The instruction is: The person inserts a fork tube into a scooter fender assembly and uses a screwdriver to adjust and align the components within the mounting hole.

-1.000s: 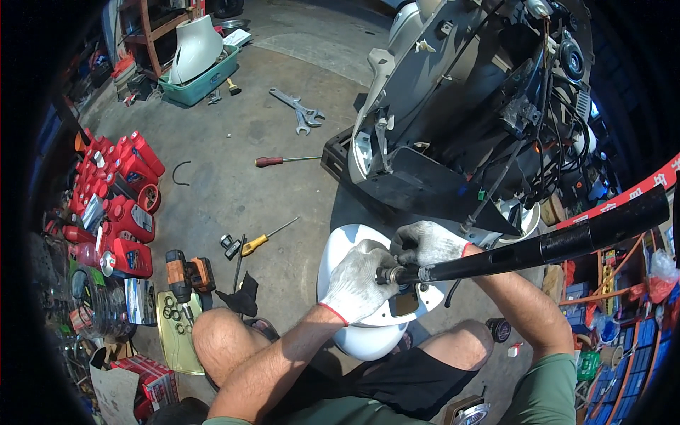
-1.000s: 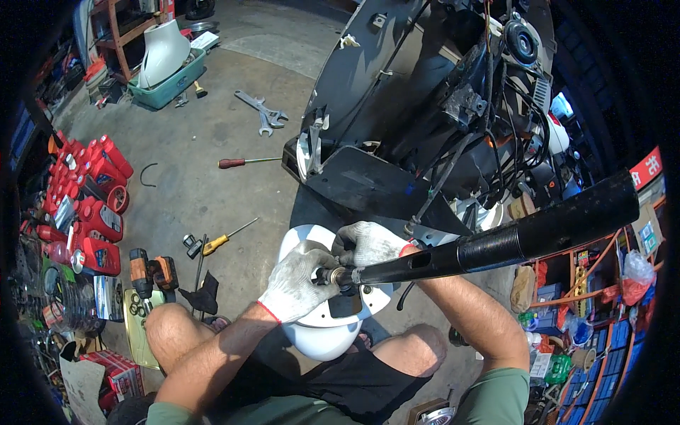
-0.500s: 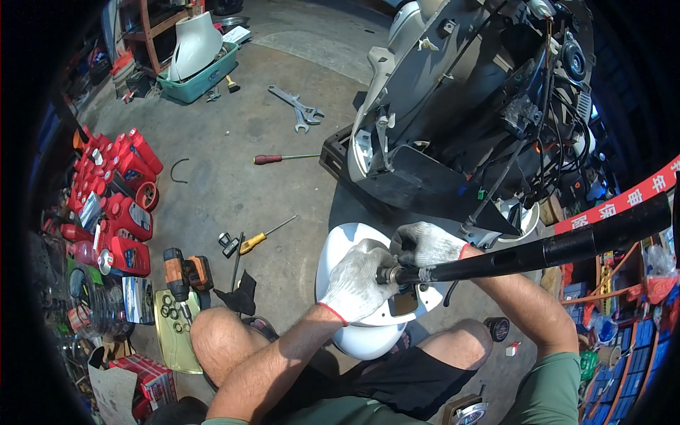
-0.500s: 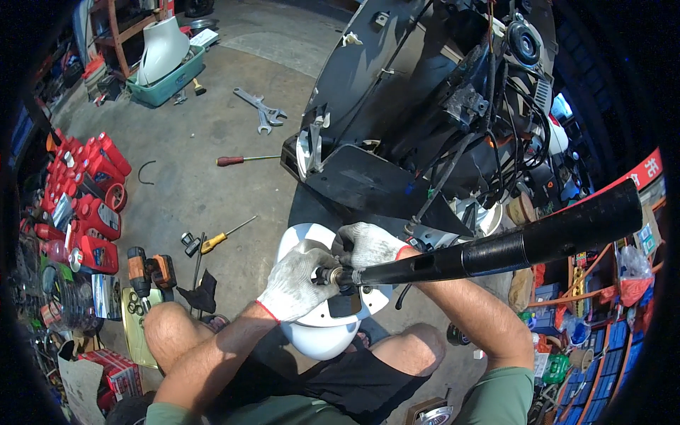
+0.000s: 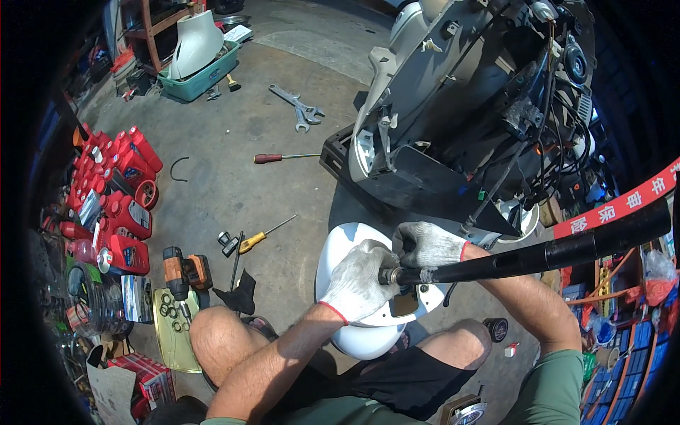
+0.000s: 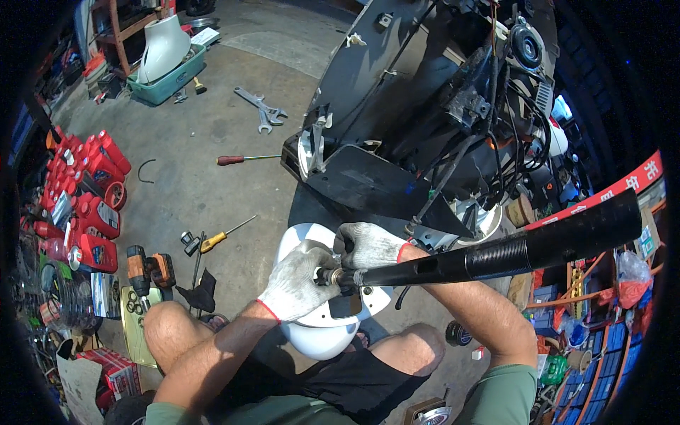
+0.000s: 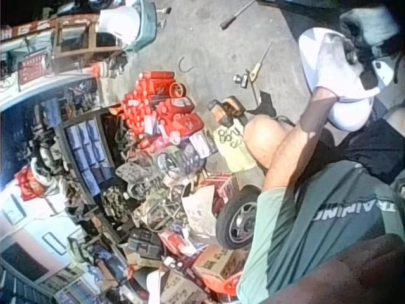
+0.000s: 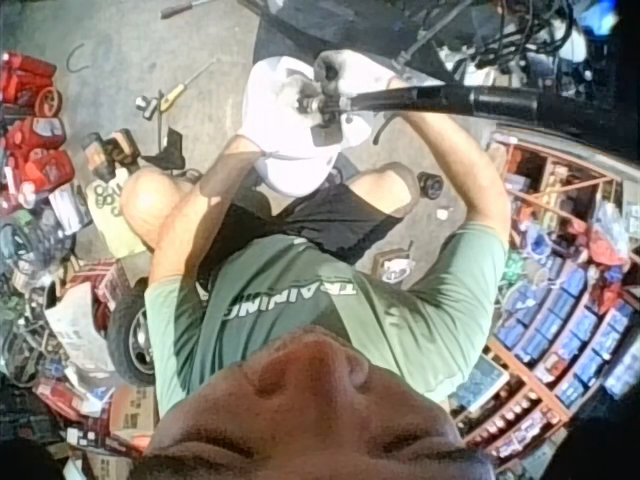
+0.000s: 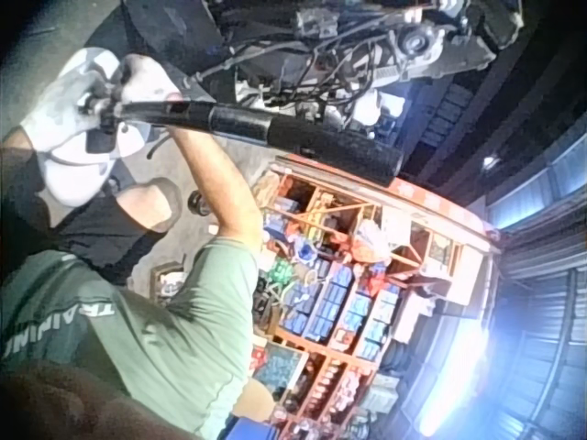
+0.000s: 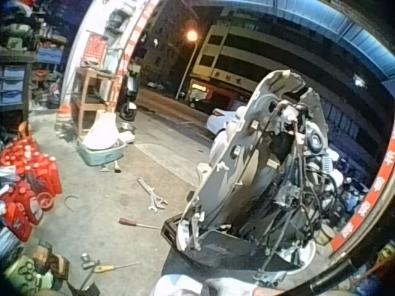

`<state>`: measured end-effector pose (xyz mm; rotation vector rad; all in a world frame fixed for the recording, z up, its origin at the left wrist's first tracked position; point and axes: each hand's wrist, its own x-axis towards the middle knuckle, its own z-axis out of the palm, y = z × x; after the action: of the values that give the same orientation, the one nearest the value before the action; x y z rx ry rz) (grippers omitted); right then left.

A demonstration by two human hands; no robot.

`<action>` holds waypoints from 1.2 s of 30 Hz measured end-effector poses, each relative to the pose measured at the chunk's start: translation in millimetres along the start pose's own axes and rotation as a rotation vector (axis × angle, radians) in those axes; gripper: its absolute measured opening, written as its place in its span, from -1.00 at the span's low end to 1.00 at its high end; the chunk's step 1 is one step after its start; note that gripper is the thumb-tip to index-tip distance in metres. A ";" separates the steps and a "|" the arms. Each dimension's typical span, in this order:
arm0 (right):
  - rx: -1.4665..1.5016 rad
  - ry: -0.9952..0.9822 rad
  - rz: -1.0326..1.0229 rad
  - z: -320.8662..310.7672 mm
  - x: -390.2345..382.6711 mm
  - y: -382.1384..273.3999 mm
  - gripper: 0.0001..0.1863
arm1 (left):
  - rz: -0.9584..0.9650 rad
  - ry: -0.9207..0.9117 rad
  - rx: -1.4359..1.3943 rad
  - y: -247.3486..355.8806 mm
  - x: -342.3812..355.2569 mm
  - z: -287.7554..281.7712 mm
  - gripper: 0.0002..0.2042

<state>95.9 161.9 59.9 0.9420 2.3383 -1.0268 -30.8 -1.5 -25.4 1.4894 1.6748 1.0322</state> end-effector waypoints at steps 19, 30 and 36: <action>0.052 0.113 -0.084 -4.0 -9.6 11.7 -0.68 | 0.063 0.062 0.065 -9.6 2.8 5.5 -0.58; -0.165 0.002 0.012 -1.2 -2.1 2.3 -0.70 | 0.042 0.056 0.019 -10.2 1.1 3.8 -0.58; -0.059 0.082 -0.107 1.8 -2.0 3.0 -0.73 | 0.045 0.083 -0.030 -11.5 2.1 7.4 -0.64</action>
<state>99.7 161.2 58.5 0.8600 2.4967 -0.9701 -30.0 1.0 -38.9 1.4896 1.6817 1.1525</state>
